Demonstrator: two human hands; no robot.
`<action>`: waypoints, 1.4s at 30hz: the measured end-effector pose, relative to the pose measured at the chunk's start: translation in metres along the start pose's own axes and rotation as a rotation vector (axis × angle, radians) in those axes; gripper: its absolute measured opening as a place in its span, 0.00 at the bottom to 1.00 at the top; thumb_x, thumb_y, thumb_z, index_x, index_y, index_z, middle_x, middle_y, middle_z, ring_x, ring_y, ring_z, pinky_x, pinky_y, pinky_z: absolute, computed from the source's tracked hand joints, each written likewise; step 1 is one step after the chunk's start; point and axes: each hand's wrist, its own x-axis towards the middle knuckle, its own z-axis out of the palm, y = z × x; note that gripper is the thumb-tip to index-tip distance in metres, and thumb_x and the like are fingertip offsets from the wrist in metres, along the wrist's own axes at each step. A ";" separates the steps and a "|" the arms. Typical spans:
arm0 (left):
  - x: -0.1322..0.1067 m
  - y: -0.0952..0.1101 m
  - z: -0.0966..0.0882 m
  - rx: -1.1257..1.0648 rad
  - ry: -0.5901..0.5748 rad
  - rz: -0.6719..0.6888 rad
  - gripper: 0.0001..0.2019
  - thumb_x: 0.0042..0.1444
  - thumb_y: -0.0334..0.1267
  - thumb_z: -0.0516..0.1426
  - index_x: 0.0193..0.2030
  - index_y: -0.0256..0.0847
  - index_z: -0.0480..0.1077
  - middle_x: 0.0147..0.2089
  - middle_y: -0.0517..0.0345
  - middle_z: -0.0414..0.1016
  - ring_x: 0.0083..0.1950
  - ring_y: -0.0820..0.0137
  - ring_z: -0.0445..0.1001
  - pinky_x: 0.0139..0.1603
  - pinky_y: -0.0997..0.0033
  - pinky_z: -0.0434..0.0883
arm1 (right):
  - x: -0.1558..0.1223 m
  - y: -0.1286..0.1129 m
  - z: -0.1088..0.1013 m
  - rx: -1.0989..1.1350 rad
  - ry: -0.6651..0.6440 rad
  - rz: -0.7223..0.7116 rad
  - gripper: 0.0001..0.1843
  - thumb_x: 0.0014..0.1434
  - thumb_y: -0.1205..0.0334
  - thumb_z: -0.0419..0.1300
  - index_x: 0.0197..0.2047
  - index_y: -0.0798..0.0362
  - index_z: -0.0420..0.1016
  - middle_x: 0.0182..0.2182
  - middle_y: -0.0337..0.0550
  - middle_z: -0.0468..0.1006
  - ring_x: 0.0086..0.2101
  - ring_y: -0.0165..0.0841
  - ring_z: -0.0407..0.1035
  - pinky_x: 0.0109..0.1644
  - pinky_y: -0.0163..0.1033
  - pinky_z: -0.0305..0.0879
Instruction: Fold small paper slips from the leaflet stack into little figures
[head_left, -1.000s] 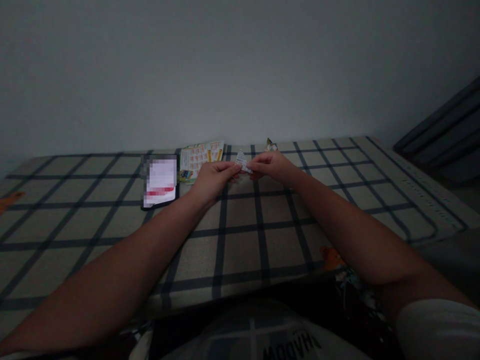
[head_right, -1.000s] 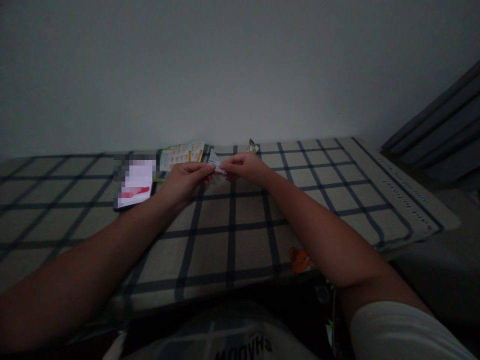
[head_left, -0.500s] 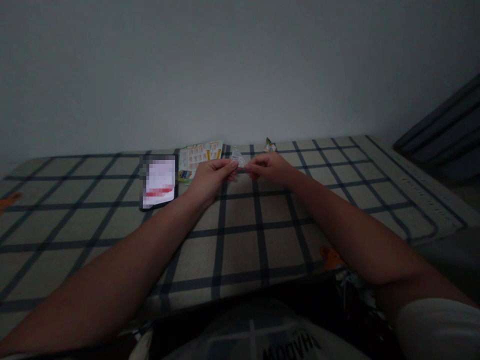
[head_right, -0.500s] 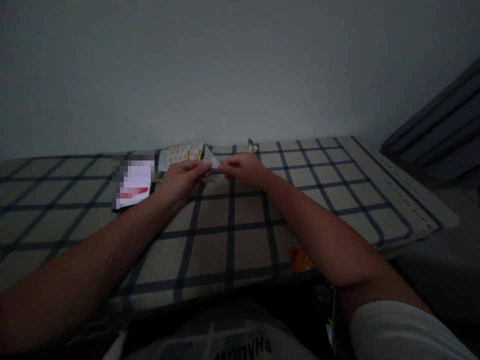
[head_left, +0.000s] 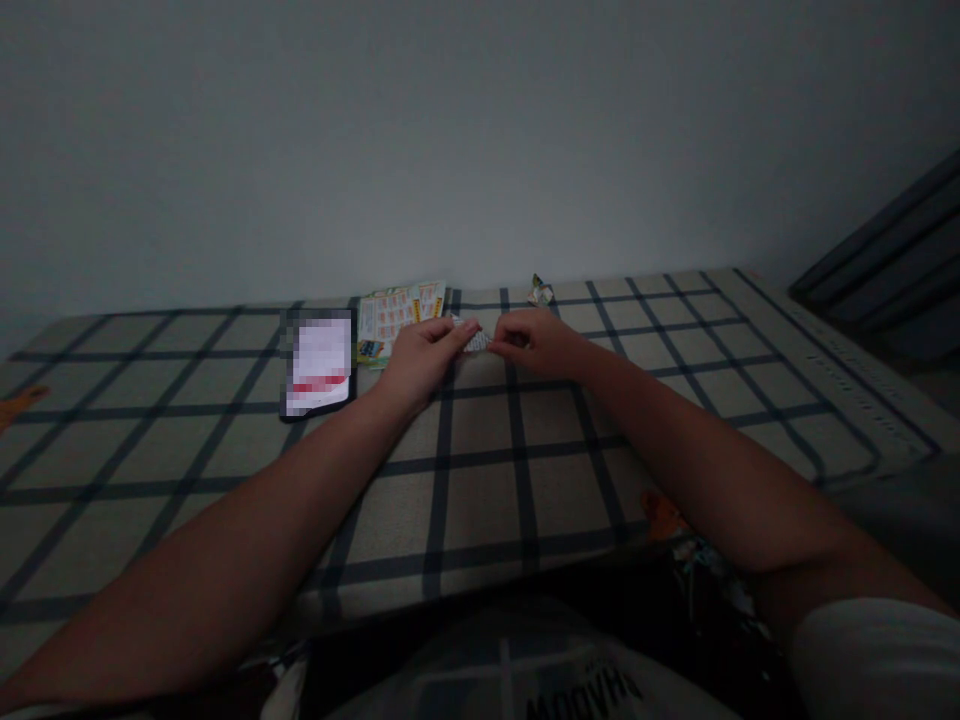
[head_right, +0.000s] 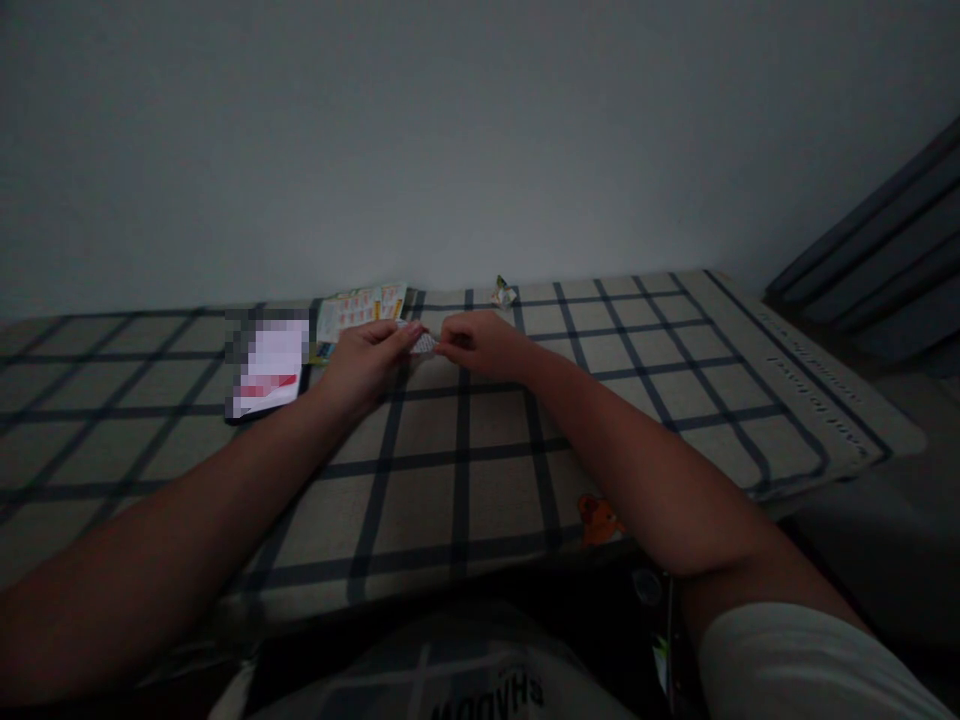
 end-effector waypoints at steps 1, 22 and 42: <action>0.000 0.000 0.000 0.003 -0.002 0.017 0.22 0.52 0.56 0.68 0.23 0.40 0.74 0.22 0.61 0.69 0.27 0.73 0.65 0.29 0.71 0.59 | 0.000 0.000 0.000 0.040 0.000 0.015 0.17 0.67 0.50 0.59 0.30 0.52 0.66 0.25 0.35 0.68 0.26 0.27 0.59 0.33 0.36 0.52; -0.006 0.009 0.005 -0.141 0.064 0.030 0.21 0.50 0.58 0.69 0.36 0.41 0.84 0.33 0.54 0.83 0.36 0.67 0.77 0.40 0.67 0.72 | -0.001 -0.009 0.003 0.372 -0.005 0.144 0.17 0.64 0.46 0.61 0.34 0.52 0.69 0.24 0.36 0.75 0.26 0.28 0.66 0.30 0.34 0.58; -0.005 0.015 0.010 -0.397 0.130 -0.021 0.11 0.49 0.47 0.69 0.32 0.41 0.82 0.33 0.57 0.80 0.36 0.71 0.75 0.41 0.70 0.72 | 0.001 -0.009 0.005 0.382 0.031 0.139 0.19 0.63 0.45 0.62 0.32 0.52 0.68 0.24 0.36 0.74 0.25 0.28 0.67 0.30 0.34 0.59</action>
